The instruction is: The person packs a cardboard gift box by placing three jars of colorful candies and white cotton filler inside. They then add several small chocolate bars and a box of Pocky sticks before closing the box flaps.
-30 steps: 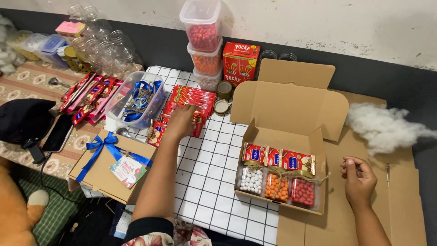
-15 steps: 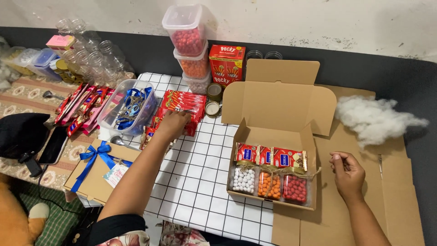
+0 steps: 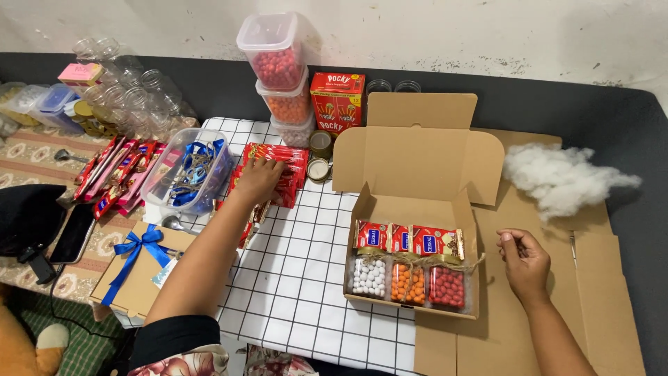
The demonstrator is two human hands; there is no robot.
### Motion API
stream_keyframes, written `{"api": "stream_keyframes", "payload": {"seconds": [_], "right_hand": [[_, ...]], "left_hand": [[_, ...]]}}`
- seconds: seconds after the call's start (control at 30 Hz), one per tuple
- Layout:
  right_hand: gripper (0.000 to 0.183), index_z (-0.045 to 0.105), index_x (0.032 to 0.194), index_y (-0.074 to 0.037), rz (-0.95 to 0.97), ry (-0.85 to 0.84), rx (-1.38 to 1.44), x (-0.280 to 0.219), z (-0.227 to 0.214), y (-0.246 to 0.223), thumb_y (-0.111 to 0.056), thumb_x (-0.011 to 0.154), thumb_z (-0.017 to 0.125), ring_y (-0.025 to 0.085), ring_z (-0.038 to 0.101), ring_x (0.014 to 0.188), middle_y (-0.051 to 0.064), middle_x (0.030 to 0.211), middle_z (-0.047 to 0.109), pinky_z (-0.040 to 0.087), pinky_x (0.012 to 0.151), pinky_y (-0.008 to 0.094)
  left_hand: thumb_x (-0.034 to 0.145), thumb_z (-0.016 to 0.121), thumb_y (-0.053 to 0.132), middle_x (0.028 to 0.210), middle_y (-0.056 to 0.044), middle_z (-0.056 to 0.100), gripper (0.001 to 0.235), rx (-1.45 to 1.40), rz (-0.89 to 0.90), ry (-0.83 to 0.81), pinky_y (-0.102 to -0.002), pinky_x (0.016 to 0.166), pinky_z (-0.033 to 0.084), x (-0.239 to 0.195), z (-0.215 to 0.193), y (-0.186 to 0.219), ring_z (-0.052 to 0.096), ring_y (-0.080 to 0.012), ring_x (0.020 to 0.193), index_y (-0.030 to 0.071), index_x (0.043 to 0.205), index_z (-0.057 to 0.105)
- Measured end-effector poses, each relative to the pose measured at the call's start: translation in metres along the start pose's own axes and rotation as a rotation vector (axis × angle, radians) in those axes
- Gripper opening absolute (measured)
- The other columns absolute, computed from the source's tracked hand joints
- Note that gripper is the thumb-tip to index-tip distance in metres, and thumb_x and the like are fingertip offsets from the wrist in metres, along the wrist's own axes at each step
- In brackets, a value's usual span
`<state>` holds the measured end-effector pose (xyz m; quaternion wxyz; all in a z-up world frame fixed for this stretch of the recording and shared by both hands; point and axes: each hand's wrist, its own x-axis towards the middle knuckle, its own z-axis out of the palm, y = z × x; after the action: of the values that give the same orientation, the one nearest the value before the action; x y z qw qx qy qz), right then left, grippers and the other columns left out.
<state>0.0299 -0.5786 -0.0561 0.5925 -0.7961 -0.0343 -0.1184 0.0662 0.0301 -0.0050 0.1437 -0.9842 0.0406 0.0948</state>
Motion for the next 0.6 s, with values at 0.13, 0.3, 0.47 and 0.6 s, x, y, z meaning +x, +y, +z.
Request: {"api": "stream_keyframes", "payload": {"seconds": [0.13, 0.3, 0.47, 0.6], "right_hand": [[0.018, 0.071, 0.113, -0.002, 0.001, 0.007, -0.001, 0.000, 0.000, 0.001, -0.017, 0.110, 0.060, 0.013, 0.058, 0.076, 0.009, 0.085, 0.065, 0.048, 0.071, 0.025], [0.017, 0.070, 0.113, -0.001, -0.020, -0.001, 0.012, 0.001, -0.001, 0.003, -0.015, 0.110, 0.060, 0.014, 0.060, 0.079, 0.009, 0.087, 0.066, 0.051, 0.073, 0.025], [0.016, 0.070, 0.112, -0.003, -0.009, 0.010, 0.025, 0.000, 0.000, 0.005, -0.015, 0.110, 0.060, 0.012, 0.059, 0.077, 0.007, 0.086, 0.066, 0.050, 0.071, 0.024], [0.017, 0.070, 0.113, -0.001, -0.020, 0.005, 0.023, -0.002, 0.000, -0.005, -0.014, 0.110, 0.059, 0.013, 0.058, 0.076, 0.008, 0.086, 0.065, 0.049, 0.071, 0.025]], "left_hand": [[0.077, 0.082, 0.055, 0.145, -0.010, 0.049, 0.078, -0.039, 0.037, -0.129, -0.062, 0.116, 0.030, -0.006, -0.024, 0.003, 0.038, -0.0355, 0.138, 0.020, 0.140, 0.053], [0.074, 0.089, 0.037, 0.130, -0.004, 0.065, 0.063, -0.165, 0.117, -0.137, -0.049, 0.093, 0.049, -0.007, -0.026, 0.004, 0.053, -0.0301, 0.124, 0.020, 0.128, 0.060], [0.087, 0.076, 0.030, 0.095, -0.007, 0.075, 0.063, -0.183, 0.091, -0.132, -0.049, 0.106, 0.041, -0.015, -0.040, 0.010, 0.069, -0.0317, 0.090, 0.017, 0.140, 0.044], [0.090, 0.073, 0.035, 0.095, -0.010, 0.074, 0.070, -0.173, 0.084, -0.067, -0.052, 0.102, 0.044, -0.014, -0.046, 0.013, 0.069, -0.0327, 0.089, 0.012, 0.148, 0.041]]}}
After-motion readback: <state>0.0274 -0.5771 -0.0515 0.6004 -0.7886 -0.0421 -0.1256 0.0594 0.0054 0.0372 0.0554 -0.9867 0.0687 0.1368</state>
